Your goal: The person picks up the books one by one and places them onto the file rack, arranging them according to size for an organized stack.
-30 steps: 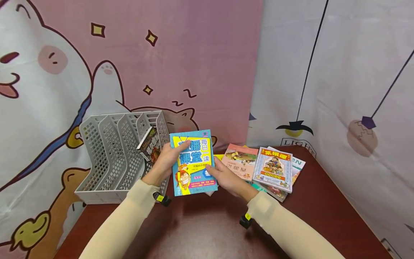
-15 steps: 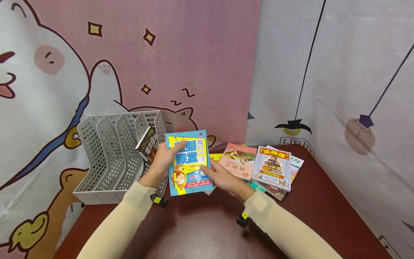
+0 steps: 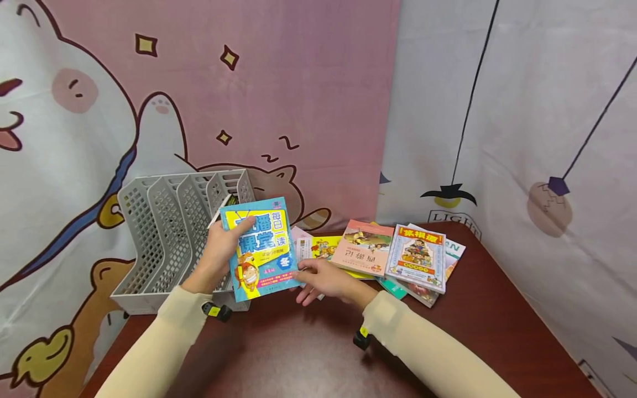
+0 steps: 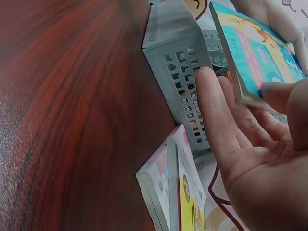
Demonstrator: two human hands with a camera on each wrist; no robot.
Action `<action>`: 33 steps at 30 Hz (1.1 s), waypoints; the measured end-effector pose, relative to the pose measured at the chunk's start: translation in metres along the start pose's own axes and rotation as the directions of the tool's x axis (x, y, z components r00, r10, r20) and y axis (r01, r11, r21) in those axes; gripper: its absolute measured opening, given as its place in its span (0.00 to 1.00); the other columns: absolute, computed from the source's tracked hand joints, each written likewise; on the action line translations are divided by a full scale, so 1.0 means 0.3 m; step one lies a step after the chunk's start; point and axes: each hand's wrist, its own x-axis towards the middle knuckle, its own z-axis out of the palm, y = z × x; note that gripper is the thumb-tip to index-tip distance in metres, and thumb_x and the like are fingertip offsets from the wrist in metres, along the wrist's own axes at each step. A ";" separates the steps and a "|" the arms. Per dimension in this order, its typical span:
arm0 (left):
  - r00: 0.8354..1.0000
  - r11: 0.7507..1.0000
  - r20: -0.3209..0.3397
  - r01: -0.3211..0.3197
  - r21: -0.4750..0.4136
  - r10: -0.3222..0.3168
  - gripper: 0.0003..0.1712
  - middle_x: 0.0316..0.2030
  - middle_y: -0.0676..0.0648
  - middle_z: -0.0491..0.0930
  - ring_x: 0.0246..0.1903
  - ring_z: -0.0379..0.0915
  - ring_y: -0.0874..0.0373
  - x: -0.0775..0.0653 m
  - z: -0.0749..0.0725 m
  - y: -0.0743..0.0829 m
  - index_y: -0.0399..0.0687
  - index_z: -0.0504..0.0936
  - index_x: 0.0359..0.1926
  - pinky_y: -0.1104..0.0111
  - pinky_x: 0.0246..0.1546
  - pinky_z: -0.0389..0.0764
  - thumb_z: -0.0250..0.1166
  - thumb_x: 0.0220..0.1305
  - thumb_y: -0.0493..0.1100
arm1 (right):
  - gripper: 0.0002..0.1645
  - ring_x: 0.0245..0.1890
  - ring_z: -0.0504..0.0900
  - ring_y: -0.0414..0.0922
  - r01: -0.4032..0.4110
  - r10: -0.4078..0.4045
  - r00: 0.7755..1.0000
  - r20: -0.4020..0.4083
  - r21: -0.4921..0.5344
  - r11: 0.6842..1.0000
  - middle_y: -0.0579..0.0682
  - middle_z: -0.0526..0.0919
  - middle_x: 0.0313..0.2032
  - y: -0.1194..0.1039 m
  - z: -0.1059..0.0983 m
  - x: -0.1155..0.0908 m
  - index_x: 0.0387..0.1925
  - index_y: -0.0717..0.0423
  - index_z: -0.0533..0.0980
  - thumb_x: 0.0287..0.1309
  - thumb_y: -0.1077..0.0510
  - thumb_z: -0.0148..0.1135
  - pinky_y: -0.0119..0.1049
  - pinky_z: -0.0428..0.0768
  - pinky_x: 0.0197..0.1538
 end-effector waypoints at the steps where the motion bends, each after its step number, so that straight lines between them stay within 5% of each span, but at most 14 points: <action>1: 1.000 1.000 -0.016 0.000 0.009 0.000 0.31 0.44 0.46 0.95 0.37 0.96 0.52 -0.005 -0.020 -0.001 0.45 0.86 0.60 0.56 0.40 0.95 0.74 0.73 0.65 | 0.22 0.46 0.95 0.63 -0.003 0.003 1.000 0.007 -0.002 1.000 0.69 0.89 0.56 0.001 0.006 0.004 0.66 0.54 0.78 0.84 0.46 0.61 0.58 0.93 0.54; 14: 0.983 0.999 -0.181 0.034 0.036 -0.027 0.35 0.36 0.55 0.94 0.34 0.95 0.56 -0.033 -0.258 -0.003 0.43 0.83 0.60 0.60 0.37 0.94 0.75 0.70 0.67 | 0.23 0.45 0.95 0.60 -0.066 0.067 0.996 0.058 -0.010 0.998 0.71 0.87 0.60 -0.024 0.111 0.068 0.68 0.54 0.74 0.84 0.47 0.60 0.52 0.93 0.53; 23: 0.964 0.994 -0.241 0.109 -0.018 -0.110 0.34 0.37 0.58 0.94 0.34 0.95 0.58 -0.068 -0.412 -0.029 0.49 0.82 0.61 0.61 0.37 0.94 0.76 0.69 0.67 | 0.26 0.45 0.95 0.61 -0.020 0.020 1.000 0.016 0.002 1.000 0.68 0.87 0.60 -0.067 0.215 0.159 0.70 0.59 0.75 0.84 0.48 0.61 0.64 0.88 0.57; 29: 0.948 0.990 -0.285 0.136 -0.048 -0.144 0.32 0.38 0.61 0.93 0.34 0.95 0.60 -0.075 -0.501 -0.028 0.56 0.81 0.63 0.64 0.36 0.93 0.75 0.68 0.67 | 0.36 0.54 0.91 0.70 0.009 -0.006 0.998 -0.062 0.053 0.999 0.69 0.83 0.65 -0.076 0.298 0.234 0.77 0.66 0.68 0.83 0.46 0.62 0.63 0.88 0.58; 33: 0.941 0.990 -0.309 0.125 -0.064 -0.138 0.32 0.37 0.61 0.93 0.33 0.94 0.61 -0.075 -0.541 -0.018 0.56 0.80 0.62 0.65 0.35 0.93 0.76 0.68 0.66 | 0.42 0.53 0.92 0.67 0.020 -0.020 0.995 -0.097 0.007 1.000 0.68 0.81 0.66 -0.067 0.356 0.274 0.80 0.65 0.63 0.81 0.45 0.65 0.60 0.91 0.56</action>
